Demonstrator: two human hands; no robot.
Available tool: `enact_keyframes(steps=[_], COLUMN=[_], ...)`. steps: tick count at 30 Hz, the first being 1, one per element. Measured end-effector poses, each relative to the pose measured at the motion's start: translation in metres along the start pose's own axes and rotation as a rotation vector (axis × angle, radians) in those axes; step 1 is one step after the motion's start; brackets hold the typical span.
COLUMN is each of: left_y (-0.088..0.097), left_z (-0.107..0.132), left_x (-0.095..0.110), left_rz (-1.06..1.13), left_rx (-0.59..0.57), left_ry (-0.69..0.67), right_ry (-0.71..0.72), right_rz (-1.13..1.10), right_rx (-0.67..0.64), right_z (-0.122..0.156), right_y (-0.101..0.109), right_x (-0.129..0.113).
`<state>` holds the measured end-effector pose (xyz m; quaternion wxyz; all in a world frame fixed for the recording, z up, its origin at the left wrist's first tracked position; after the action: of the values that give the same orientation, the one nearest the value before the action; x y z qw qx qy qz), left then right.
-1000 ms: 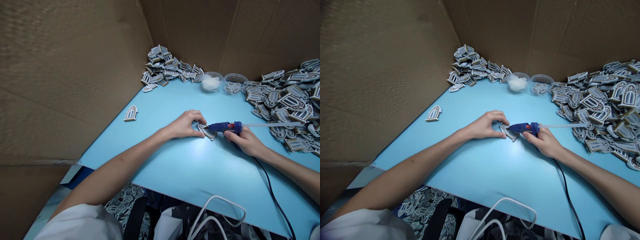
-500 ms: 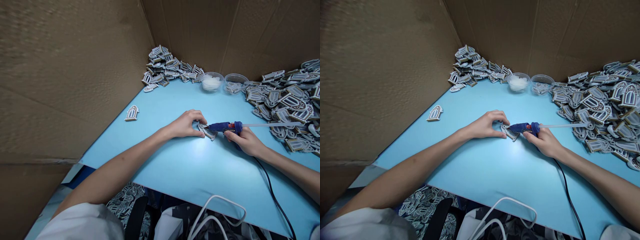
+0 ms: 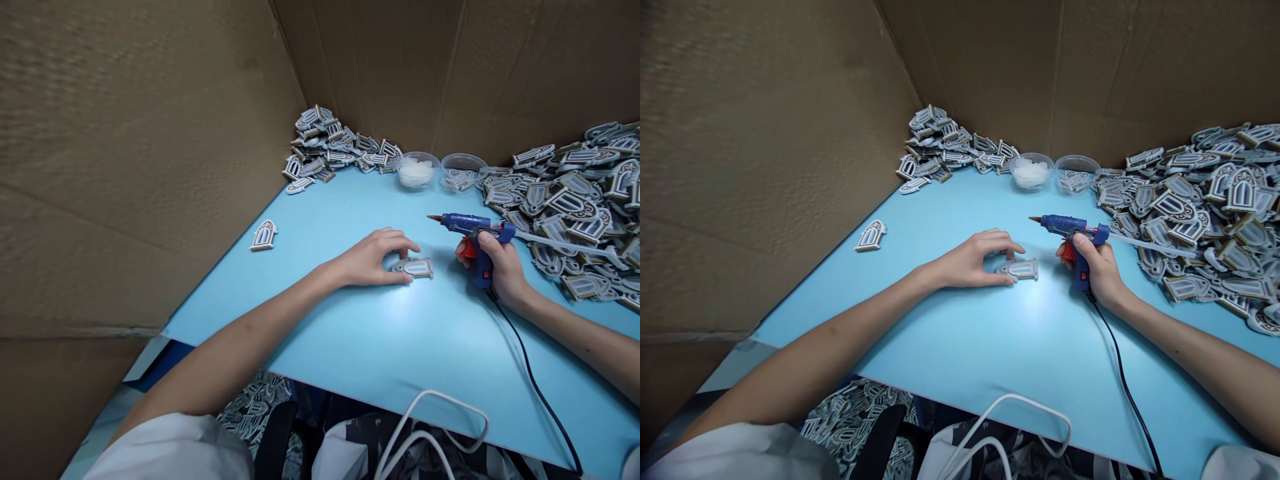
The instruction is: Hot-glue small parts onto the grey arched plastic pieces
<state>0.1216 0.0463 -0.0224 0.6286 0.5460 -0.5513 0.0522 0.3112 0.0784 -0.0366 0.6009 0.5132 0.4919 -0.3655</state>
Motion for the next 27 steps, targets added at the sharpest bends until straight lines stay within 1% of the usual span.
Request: enact_keyframes(steps=[3,5,8,10,11,13,16,18,21,27], left_y=[0.006,0.010,0.003,-0.001,-0.001,0.002,0.008,0.008,0.006,0.011], left_z=[0.001,0.002,0.003,0.004,0.004,0.004,0.004,0.005,0.005,0.004], left_x=[-0.004,0.000,0.007,0.009,0.008,0.007,0.005,0.002,-0.002,-0.004], left_rz=[-0.059,-0.086,-0.167,-0.197,-0.200,-0.192,-0.183,-0.172,-0.153,-0.160], left_rx=[0.039,0.042,-0.048,-0.096,-0.100,-0.076,-0.028,-0.035,-0.046,0.012], left_ry=[0.054,0.022,-0.063,-0.084,-0.082,-0.067,-0.047,-0.035,-0.020,-0.026], right_ry=[0.020,0.038,0.067,0.089,0.103,0.135,0.149,0.137,0.125,0.130], right_rz=[0.002,0.022,0.070,0.097,0.113,0.181,0.363,0.454,0.488,0.502], right_rx=[-0.020,-0.035,-0.059,-0.066,-0.071,-0.107,-0.239,-0.314,-0.353,-0.394], right_z=[0.000,0.000,0.001,0.001,0.002,0.003,0.005,0.006,0.006,0.008], right_y=[-0.001,-0.002,-0.004,-0.003,-0.003,-0.004,-0.011,-0.015,-0.018,-0.026], right_x=[0.000,-0.001,-0.002,-0.004,-0.005,-0.007,-0.004,0.001,0.004,0.005])
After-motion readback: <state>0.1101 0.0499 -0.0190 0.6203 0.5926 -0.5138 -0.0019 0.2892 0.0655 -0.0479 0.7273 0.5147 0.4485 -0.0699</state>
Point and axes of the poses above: each hand's wrist, its own z-axis away from the middle knuckle, its own y-axis out of the back of the hand, x = y × z, the point moved 10 cm from there along -z, towards the middle knuckle, and after that the axes turned 11 degrees about z, right-handed, at the moved point
